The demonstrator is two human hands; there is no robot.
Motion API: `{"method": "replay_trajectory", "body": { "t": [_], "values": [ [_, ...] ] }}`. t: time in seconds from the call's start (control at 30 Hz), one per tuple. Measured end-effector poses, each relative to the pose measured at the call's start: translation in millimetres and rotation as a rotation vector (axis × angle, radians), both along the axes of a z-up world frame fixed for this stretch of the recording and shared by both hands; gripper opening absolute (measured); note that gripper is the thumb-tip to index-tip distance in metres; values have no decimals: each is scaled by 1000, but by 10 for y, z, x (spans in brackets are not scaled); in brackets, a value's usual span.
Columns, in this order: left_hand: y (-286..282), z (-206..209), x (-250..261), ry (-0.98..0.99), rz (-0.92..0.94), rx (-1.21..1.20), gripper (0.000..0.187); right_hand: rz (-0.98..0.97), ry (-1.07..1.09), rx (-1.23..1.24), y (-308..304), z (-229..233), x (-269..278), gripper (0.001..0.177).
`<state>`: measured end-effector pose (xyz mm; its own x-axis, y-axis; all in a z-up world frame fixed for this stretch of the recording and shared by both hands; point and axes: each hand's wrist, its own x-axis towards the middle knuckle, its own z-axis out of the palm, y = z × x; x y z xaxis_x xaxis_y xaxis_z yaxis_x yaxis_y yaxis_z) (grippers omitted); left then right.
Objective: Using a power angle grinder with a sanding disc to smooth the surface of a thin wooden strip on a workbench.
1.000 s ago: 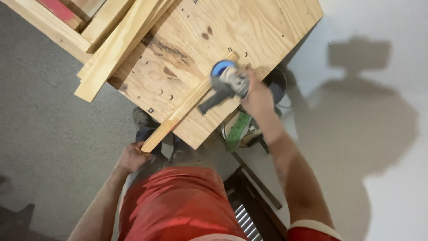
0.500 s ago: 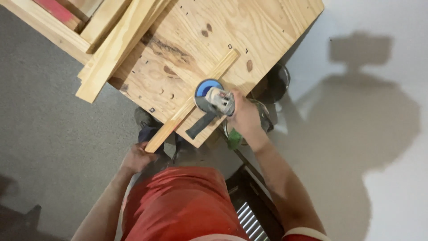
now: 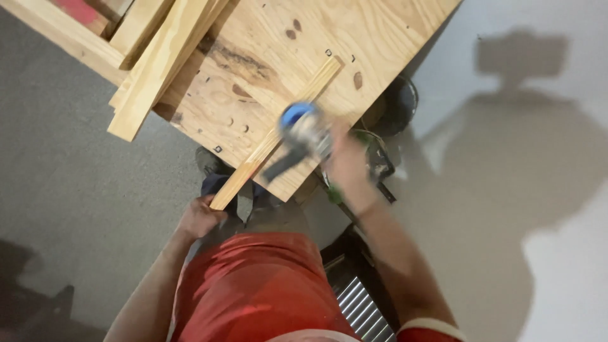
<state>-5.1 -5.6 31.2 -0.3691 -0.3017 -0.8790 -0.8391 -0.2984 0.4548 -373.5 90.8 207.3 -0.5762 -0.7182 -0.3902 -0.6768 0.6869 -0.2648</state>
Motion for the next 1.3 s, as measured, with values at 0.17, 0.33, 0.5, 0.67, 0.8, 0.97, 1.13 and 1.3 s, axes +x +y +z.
{"method": "replay_trajectory", "body": {
  "t": [0.17,0.33,0.5,0.67,0.8,0.97,1.13,1.3],
  "values": [
    [-112,102,-82,78,82,132,20,350,24,-7,338,-305,946,60],
    [-276,449,-230,137,126,246,12,257,-3,92,-85,244,341,60],
    [-302,513,-273,217,307,407,12,-301,-51,66,-217,-75,-800,83],
    [-281,453,-236,228,369,497,16,-290,-12,-132,-165,-356,-954,84],
    [-312,408,-238,254,347,566,19,-247,-14,-94,-189,-260,-385,77],
    [-248,248,-102,245,409,677,26,108,-23,-85,321,-586,808,58],
    [-231,118,-60,238,410,711,24,318,47,-113,232,-397,750,64],
    [-118,-109,50,284,445,729,30,-210,-79,42,-373,140,-309,88]
  ]
}}
